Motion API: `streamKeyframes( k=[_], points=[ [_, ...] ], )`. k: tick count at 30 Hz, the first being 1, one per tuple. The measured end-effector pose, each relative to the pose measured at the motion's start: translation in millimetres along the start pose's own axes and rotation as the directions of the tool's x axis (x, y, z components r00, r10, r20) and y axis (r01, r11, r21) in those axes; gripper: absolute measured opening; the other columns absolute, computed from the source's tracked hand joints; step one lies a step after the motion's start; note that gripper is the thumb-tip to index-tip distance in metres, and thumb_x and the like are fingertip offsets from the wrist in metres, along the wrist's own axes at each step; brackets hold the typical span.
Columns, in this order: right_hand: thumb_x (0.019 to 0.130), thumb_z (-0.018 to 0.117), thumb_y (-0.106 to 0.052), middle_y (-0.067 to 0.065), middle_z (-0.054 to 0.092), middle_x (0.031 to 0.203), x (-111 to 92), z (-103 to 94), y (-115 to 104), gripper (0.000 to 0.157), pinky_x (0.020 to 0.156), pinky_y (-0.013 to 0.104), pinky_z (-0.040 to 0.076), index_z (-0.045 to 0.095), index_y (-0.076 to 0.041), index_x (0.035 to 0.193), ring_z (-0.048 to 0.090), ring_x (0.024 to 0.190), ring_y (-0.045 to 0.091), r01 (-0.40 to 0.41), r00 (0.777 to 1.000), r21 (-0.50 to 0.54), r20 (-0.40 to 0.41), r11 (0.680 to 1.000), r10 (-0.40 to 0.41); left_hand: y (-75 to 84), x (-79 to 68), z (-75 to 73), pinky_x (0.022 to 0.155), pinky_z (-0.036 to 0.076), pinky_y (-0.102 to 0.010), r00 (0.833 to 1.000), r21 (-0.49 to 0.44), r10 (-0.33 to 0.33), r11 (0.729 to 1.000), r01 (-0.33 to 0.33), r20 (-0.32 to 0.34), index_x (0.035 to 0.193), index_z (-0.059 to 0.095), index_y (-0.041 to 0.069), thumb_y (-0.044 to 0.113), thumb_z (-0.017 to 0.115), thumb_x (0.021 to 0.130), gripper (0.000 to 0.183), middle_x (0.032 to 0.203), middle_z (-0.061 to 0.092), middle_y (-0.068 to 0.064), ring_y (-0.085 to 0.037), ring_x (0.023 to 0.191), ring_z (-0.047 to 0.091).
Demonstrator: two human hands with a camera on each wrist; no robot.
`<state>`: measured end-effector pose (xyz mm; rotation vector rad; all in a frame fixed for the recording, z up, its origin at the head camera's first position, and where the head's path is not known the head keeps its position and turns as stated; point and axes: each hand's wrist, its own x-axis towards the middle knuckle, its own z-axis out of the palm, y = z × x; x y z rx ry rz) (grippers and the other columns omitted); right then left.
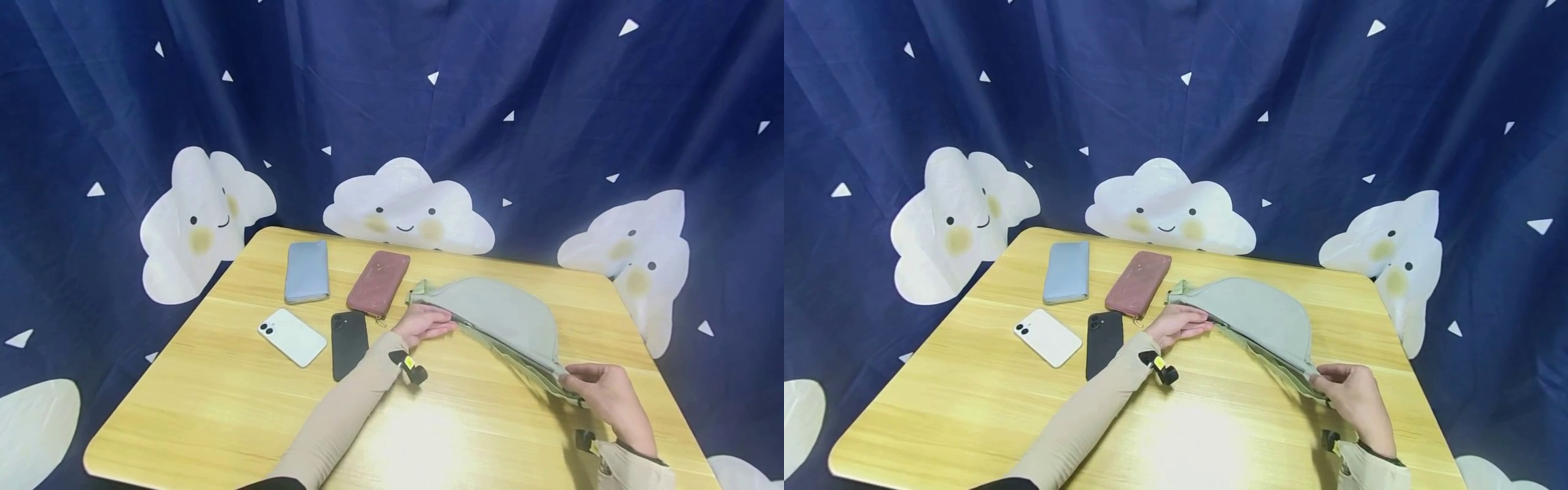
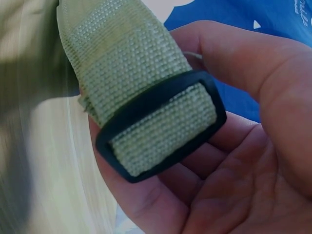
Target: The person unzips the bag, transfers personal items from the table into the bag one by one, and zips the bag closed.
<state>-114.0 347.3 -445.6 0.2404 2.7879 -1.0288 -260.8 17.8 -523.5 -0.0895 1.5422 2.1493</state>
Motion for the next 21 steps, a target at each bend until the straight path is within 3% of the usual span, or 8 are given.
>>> streamKeyframes(
  k=[21],
  points=[
    [0.088,0.070,-0.041,0.016,0.075,0.109,-1.6,0.0,-0.8,0.050,0.072,0.028,0.053,0.069,-0.002,0.119,0.068,0.092,0.016,-0.005,1.000,0.009,-0.005,1.000,0.005,5.3,1.3,-5.3,0.088,0.059,-0.031,0.999,0.021,-0.006,1.000,0.006,-0.032,0.116,0.064,-0.009,-0.002,0.065,0.089,0.029,0.111,0.070,-0.026,-0.031,0.102,0.072]
  ],
)
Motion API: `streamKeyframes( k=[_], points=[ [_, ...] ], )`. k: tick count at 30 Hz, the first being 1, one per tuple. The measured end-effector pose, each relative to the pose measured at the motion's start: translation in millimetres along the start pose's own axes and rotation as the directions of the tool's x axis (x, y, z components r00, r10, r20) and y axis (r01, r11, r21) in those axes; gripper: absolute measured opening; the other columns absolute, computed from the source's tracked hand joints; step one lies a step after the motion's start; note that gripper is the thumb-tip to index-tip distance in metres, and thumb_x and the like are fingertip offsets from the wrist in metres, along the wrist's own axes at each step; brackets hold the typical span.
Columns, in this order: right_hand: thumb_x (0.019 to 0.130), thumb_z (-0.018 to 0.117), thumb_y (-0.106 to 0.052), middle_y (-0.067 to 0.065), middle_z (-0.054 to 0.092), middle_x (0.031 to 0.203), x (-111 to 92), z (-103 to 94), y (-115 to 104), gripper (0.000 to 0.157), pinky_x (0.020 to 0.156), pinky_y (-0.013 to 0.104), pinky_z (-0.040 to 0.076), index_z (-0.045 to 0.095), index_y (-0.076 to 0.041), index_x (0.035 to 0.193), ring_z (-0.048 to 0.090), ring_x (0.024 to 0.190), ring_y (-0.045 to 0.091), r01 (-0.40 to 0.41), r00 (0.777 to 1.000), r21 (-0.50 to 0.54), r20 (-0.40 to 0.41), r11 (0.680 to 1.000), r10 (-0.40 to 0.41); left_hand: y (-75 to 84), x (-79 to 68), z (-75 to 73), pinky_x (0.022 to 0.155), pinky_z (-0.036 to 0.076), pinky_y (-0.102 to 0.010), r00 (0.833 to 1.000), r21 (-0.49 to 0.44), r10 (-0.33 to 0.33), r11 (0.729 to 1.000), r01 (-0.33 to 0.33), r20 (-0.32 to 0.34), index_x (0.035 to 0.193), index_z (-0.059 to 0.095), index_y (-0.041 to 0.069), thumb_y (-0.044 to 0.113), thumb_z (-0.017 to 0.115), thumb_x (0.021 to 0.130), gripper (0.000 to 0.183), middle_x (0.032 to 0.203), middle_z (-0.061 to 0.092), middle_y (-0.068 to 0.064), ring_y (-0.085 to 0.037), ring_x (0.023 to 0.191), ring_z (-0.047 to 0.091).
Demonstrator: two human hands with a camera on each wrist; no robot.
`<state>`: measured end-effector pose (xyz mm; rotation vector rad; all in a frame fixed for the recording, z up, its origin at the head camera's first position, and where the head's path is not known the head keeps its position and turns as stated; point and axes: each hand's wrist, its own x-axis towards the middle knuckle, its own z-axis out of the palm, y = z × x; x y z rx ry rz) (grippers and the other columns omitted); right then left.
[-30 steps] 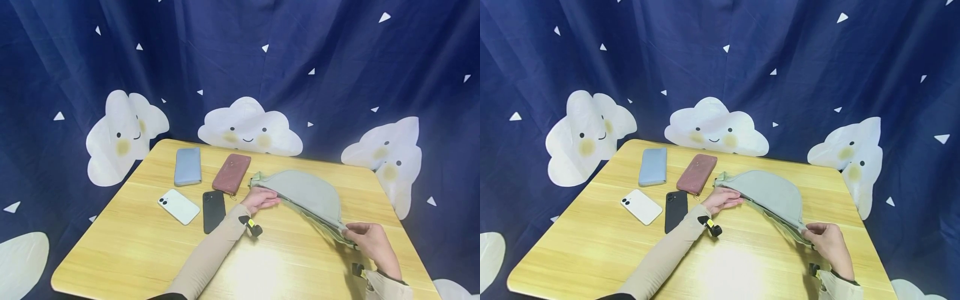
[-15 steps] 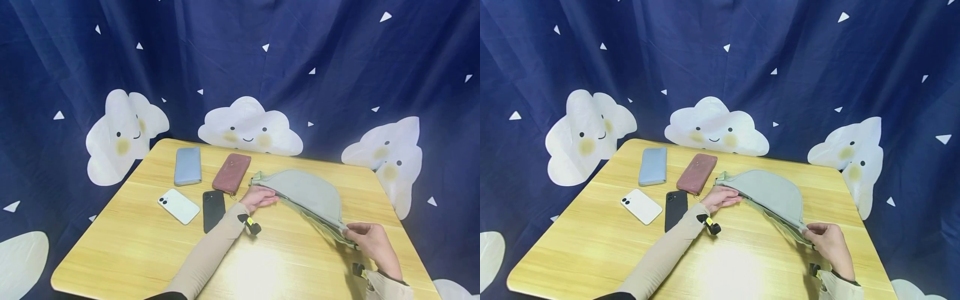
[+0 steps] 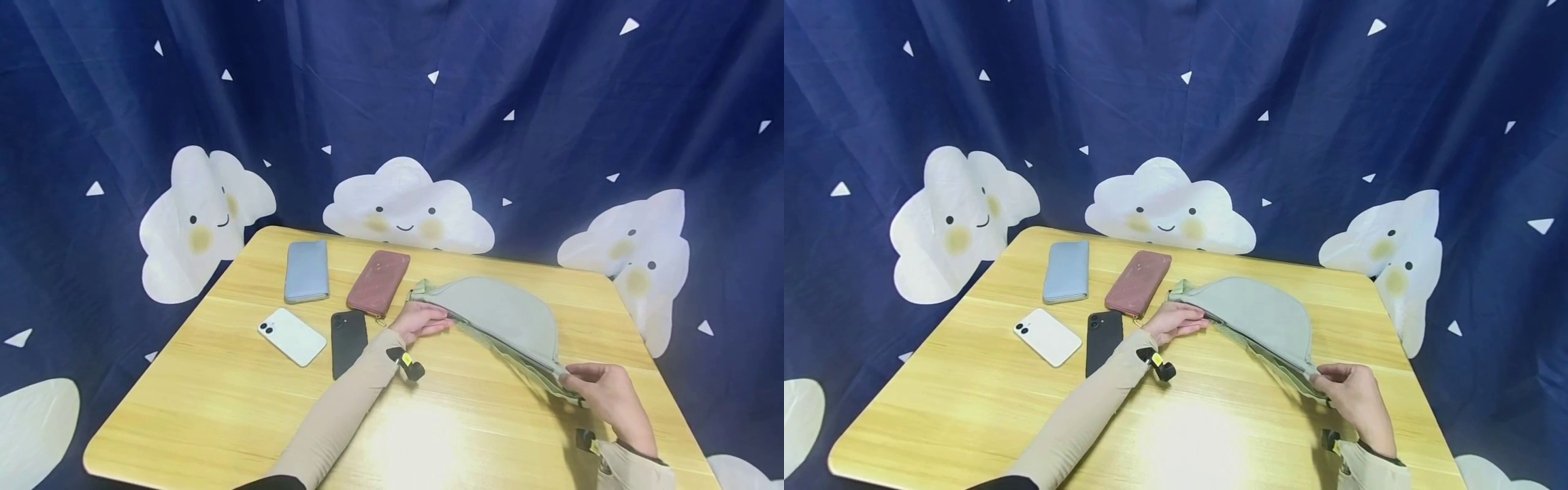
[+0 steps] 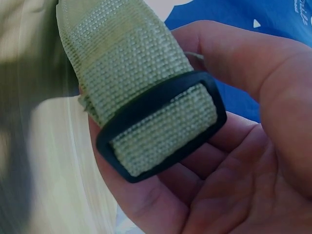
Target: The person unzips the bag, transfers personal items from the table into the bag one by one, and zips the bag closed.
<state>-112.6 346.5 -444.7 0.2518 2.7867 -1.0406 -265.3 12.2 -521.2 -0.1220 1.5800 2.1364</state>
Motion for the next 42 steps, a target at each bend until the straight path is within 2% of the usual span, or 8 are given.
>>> streamKeyframes(
  k=[6,32,42],
  points=[
    [0.088,0.071,-0.041,0.015,0.075,0.107,0.5,-0.1,0.7,0.049,0.073,0.028,0.052,0.069,-0.002,0.119,0.068,0.092,0.015,0.004,1.000,-0.007,-0.006,1.000,-0.004,3.3,-2.8,-1.8,0.089,0.059,-0.031,1.000,0.005,0.004,1.000,-0.004,0.002,0.118,0.063,-0.009,-0.002,0.065,0.088,0.031,0.113,0.069,-0.027,-0.032,0.105,0.071],
    [0.089,0.070,-0.041,0.020,0.072,0.114,2.0,-0.2,1.2,0.050,0.071,0.028,0.052,0.069,-0.001,0.119,0.067,0.091,0.014,-0.005,1.000,-0.008,0.001,1.000,0.005,3.3,-2.0,-11.4,0.086,0.060,-0.029,0.999,-0.009,0.021,1.000,-0.021,-0.029,0.113,0.065,-0.009,-0.002,0.066,0.088,0.026,0.108,0.071,-0.025,-0.028,0.097,0.074],
    [0.089,0.070,-0.041,0.020,0.073,0.112,1.7,-0.1,0.5,0.052,0.067,0.027,0.052,0.068,0.001,0.120,0.065,0.084,0.009,-0.020,1.000,0.011,0.007,1.000,0.020,2.9,0.7,-14.7,0.085,0.060,-0.029,0.999,-0.033,0.024,0.999,-0.025,-0.029,0.114,0.065,-0.011,-0.004,0.065,0.088,0.027,0.108,0.070,-0.027,-0.026,0.094,0.075]
  ],
)
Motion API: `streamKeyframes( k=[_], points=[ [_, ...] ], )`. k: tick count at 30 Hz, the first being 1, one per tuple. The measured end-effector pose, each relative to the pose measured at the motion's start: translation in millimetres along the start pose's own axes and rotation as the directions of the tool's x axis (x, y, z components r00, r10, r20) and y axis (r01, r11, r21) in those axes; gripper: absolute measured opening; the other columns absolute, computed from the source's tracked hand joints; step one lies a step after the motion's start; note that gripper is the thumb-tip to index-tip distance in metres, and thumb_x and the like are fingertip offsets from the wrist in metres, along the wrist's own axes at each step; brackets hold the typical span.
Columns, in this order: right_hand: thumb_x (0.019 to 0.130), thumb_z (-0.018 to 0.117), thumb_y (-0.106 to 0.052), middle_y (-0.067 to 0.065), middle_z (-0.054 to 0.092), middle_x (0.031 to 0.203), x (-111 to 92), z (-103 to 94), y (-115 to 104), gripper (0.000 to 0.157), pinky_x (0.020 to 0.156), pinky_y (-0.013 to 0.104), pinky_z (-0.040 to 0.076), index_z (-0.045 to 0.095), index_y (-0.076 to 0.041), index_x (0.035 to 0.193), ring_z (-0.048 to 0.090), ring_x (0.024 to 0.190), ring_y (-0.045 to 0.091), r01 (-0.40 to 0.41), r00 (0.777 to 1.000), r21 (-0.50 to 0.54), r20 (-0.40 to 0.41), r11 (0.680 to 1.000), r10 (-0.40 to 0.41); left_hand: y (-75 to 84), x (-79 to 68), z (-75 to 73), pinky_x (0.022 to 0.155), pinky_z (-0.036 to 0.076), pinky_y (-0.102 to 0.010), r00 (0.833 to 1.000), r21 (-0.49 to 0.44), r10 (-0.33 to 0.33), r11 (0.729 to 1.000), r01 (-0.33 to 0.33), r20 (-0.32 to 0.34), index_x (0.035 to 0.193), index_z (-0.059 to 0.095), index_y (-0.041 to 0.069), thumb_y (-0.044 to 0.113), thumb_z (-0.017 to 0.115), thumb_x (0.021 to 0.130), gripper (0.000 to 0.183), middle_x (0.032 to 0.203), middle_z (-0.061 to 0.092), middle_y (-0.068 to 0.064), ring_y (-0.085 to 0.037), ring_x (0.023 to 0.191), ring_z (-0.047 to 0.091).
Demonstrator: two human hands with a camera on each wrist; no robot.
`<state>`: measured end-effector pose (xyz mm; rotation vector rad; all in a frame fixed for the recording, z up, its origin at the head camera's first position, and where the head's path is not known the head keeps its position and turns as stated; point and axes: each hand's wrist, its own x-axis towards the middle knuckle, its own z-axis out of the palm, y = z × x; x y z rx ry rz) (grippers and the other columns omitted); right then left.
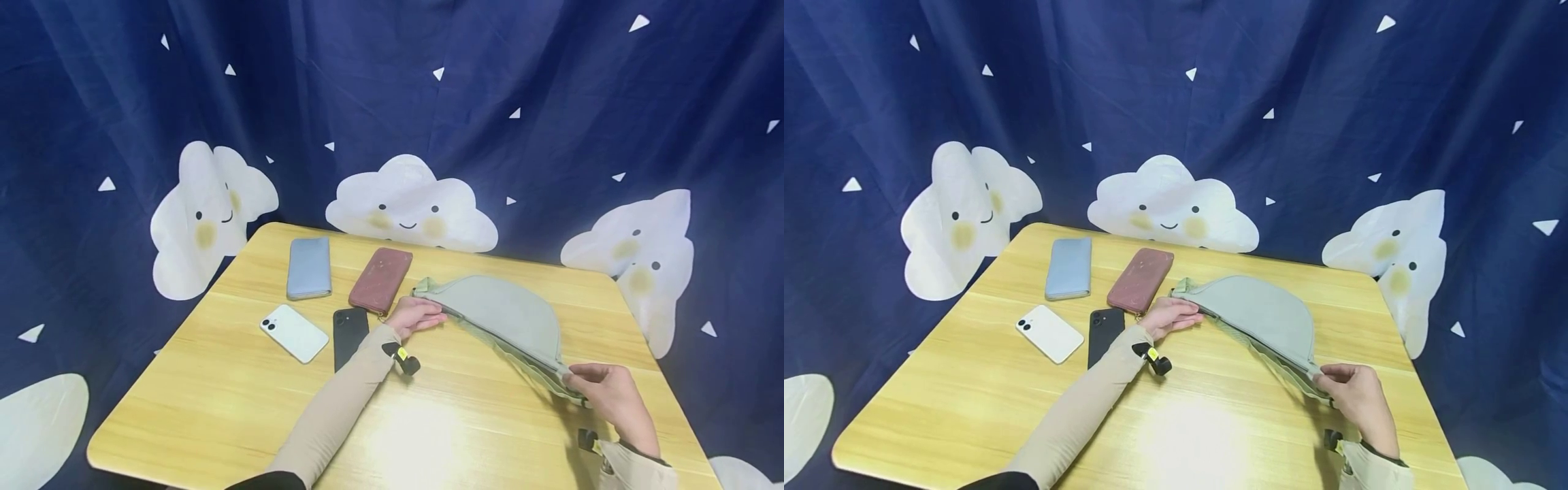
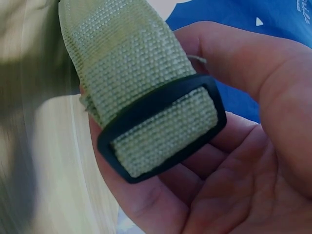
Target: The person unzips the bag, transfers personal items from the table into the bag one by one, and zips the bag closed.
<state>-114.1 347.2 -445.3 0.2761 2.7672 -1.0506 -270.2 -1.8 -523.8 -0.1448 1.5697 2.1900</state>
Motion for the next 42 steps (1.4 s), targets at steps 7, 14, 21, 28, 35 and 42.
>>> streamKeyframes(
  k=[7,14,21,28,35,42],
  points=[
    [0.089,0.070,-0.043,0.018,0.073,0.113,0.1,-0.9,-0.5,0.054,0.071,0.028,0.051,0.067,0.000,0.121,0.065,0.089,0.010,-0.014,1.000,0.004,0.014,1.000,0.014,3.6,-1.5,-4.7,0.088,0.059,-0.029,1.000,-0.006,-0.004,1.000,0.004,-0.001,0.117,0.063,-0.011,-0.004,0.063,0.090,0.028,0.110,0.070,-0.027,-0.029,0.099,0.074],
    [0.089,0.070,-0.044,0.019,0.073,0.114,0.6,-0.4,-0.9,0.055,0.071,0.028,0.051,0.067,0.000,0.121,0.065,0.090,0.011,-0.015,1.000,0.000,0.016,1.000,0.015,6.6,-1.1,-6.5,0.087,0.059,-0.028,1.000,0.012,-0.010,1.000,0.010,-0.001,0.118,0.064,-0.010,-0.004,0.063,0.090,0.029,0.113,0.069,-0.028,-0.030,0.101,0.073],
    [0.089,0.070,-0.042,0.020,0.072,0.114,0.7,0.4,0.3,0.053,0.071,0.027,0.051,0.068,0.001,0.119,0.065,0.088,0.010,-0.006,1.000,-0.006,0.000,1.000,0.006,8.7,0.8,-10.3,0.087,0.059,-0.027,1.000,0.048,-0.005,0.999,0.006,-0.022,0.121,0.062,-0.008,0.000,0.063,0.091,0.031,0.113,0.070,-0.024,-0.026,0.102,0.073],
    [0.089,0.069,-0.044,0.020,0.072,0.115,1.2,-0.6,1.0,0.054,0.071,0.028,0.051,0.068,0.000,0.119,0.066,0.091,0.012,-0.004,1.000,-0.013,0.003,1.000,0.004,9.8,1.0,-11.7,0.088,0.059,-0.027,1.000,0.049,-0.007,0.999,0.008,-0.029,0.120,0.063,-0.007,0.000,0.064,0.091,0.030,0.113,0.070,-0.024,-0.028,0.105,0.071],
    [0.089,0.069,-0.042,0.019,0.073,0.112,1.8,-0.5,2.1,0.051,0.071,0.027,0.050,0.069,0.001,0.117,0.065,0.091,0.012,0.006,1.000,-0.019,-0.003,1.000,-0.006,11.1,1.2,-12.8,0.087,0.059,-0.027,1.000,0.041,0.002,0.999,-0.001,-0.030,0.119,0.063,-0.007,-0.001,0.063,0.091,0.029,0.114,0.069,-0.026,-0.028,0.105,0.072],
    [0.089,0.069,-0.044,0.022,0.070,0.118,0.8,-0.5,3.4,0.053,0.072,0.027,0.050,0.069,0.000,0.118,0.064,0.094,0.013,0.004,1.000,-0.018,-0.008,1.000,-0.004,12.0,0.1,-12.2,0.087,0.059,-0.028,1.000,0.033,0.008,0.999,-0.008,-0.026,0.119,0.063,-0.008,-0.002,0.063,0.091,0.029,0.114,0.070,-0.026,-0.028,0.104,0.072]
  ],
)
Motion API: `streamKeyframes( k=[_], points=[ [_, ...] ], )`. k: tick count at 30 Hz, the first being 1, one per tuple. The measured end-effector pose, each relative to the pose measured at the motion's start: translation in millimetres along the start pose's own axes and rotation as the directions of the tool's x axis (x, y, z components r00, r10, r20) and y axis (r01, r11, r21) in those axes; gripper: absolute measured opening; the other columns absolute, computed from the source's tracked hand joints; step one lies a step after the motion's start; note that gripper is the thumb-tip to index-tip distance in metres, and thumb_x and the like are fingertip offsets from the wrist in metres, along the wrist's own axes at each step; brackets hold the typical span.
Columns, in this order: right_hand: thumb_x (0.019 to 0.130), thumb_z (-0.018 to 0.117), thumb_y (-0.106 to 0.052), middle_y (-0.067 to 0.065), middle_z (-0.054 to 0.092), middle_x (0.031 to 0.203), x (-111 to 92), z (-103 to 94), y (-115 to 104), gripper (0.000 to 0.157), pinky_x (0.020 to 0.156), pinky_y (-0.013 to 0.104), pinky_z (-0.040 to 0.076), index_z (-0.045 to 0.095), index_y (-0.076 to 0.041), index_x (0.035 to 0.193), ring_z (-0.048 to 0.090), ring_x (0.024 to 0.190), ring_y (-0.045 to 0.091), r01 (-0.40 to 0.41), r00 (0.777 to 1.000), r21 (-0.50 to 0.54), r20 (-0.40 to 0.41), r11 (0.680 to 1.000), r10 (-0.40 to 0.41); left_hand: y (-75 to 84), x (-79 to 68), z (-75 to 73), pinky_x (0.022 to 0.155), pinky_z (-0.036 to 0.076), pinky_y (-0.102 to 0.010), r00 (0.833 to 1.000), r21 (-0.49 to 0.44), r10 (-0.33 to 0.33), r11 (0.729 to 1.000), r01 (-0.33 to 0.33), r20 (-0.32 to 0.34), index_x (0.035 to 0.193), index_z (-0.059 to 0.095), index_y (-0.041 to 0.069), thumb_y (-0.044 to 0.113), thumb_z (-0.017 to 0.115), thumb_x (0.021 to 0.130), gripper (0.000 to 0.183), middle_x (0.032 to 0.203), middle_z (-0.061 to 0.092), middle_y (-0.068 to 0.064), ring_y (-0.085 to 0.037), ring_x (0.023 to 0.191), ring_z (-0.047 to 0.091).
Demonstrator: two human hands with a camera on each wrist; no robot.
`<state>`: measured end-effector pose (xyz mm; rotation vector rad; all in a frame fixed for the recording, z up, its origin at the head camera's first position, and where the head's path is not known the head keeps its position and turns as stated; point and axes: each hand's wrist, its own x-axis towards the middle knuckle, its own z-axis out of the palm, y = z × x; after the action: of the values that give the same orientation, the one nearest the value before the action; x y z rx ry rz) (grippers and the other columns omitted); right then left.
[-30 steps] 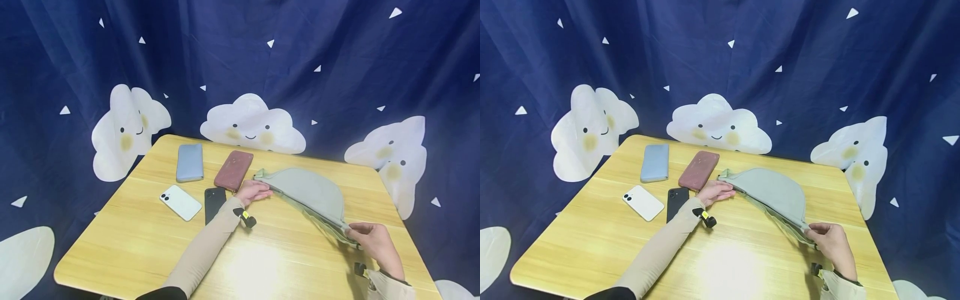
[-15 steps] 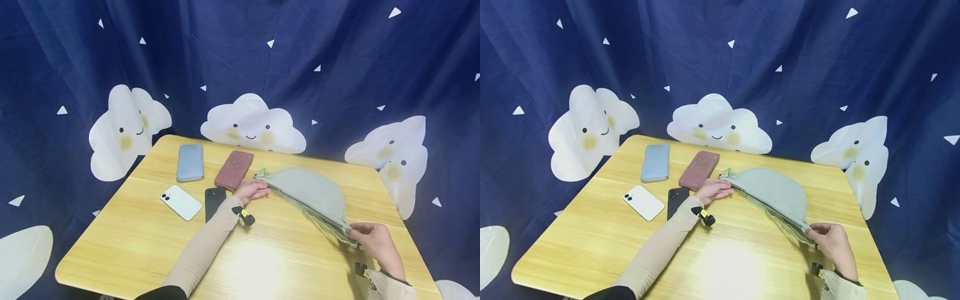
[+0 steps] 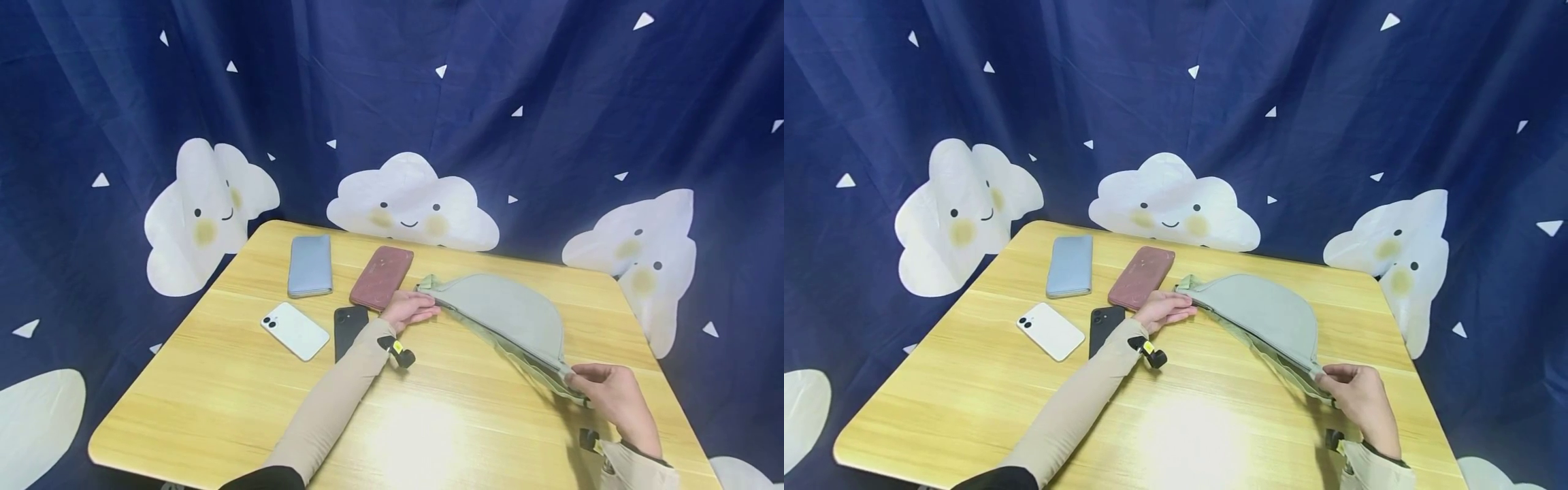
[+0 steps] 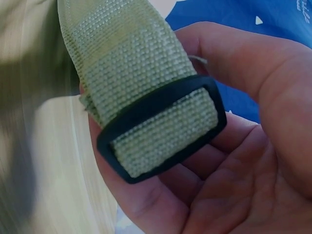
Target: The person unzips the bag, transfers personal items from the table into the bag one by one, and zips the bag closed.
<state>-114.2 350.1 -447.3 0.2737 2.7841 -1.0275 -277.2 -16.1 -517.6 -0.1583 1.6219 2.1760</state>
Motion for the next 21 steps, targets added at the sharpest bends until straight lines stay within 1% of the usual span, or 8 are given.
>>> streamKeyframes(
  k=[6,12,15,21],
  points=[
    [0.089,0.069,-0.044,0.022,0.070,0.119,-0.3,-0.4,-0.7,0.054,0.072,0.027,0.051,0.068,0.001,0.119,0.064,0.093,0.011,-0.003,1.000,0.009,0.007,1.000,0.003,-0.5,1.6,-0.7,0.087,0.059,-0.027,1.000,-0.005,0.000,1.000,0.000,-0.002,0.119,0.063,-0.008,-0.003,0.063,0.091,0.029,0.114,0.069,-0.026,-0.029,0.105,0.072],
    [0.089,0.069,-0.043,0.020,0.072,0.114,-0.5,-0.3,-0.6,0.052,0.072,0.027,0.049,0.069,0.000,0.118,0.063,0.091,0.009,-0.003,1.000,0.004,0.000,1.000,0.003,1.4,2.5,-0.2,0.086,0.059,-0.027,1.000,-0.005,-0.016,1.000,0.015,-0.021,0.119,0.063,-0.007,-0.003,0.064,0.090,0.029,0.114,0.069,-0.026,-0.029,0.104,0.071],
    [0.089,0.069,-0.043,0.020,0.072,0.115,-0.6,-0.5,-0.4,0.053,0.071,0.027,0.050,0.069,0.000,0.118,0.063,0.090,0.010,-0.004,1.000,0.004,0.000,1.000,0.004,4.9,1.6,0.8,0.086,0.059,-0.028,0.999,0.007,-0.012,1.000,0.012,-0.034,0.117,0.064,-0.006,-0.002,0.065,0.089,0.028,0.113,0.069,-0.026,-0.029,0.103,0.072],
    [0.089,0.069,-0.045,0.023,0.069,0.119,-0.1,-2.0,1.0,0.054,0.072,0.028,0.051,0.068,0.000,0.119,0.064,0.092,0.011,-0.012,1.000,0.005,0.005,1.000,0.012,14.4,1.3,-1.2,0.090,0.058,-0.031,0.999,0.036,-0.005,0.999,0.007,-0.040,0.118,0.063,-0.007,-0.002,0.064,0.090,0.029,0.113,0.069,-0.027,-0.032,0.105,0.070]
  ],
)
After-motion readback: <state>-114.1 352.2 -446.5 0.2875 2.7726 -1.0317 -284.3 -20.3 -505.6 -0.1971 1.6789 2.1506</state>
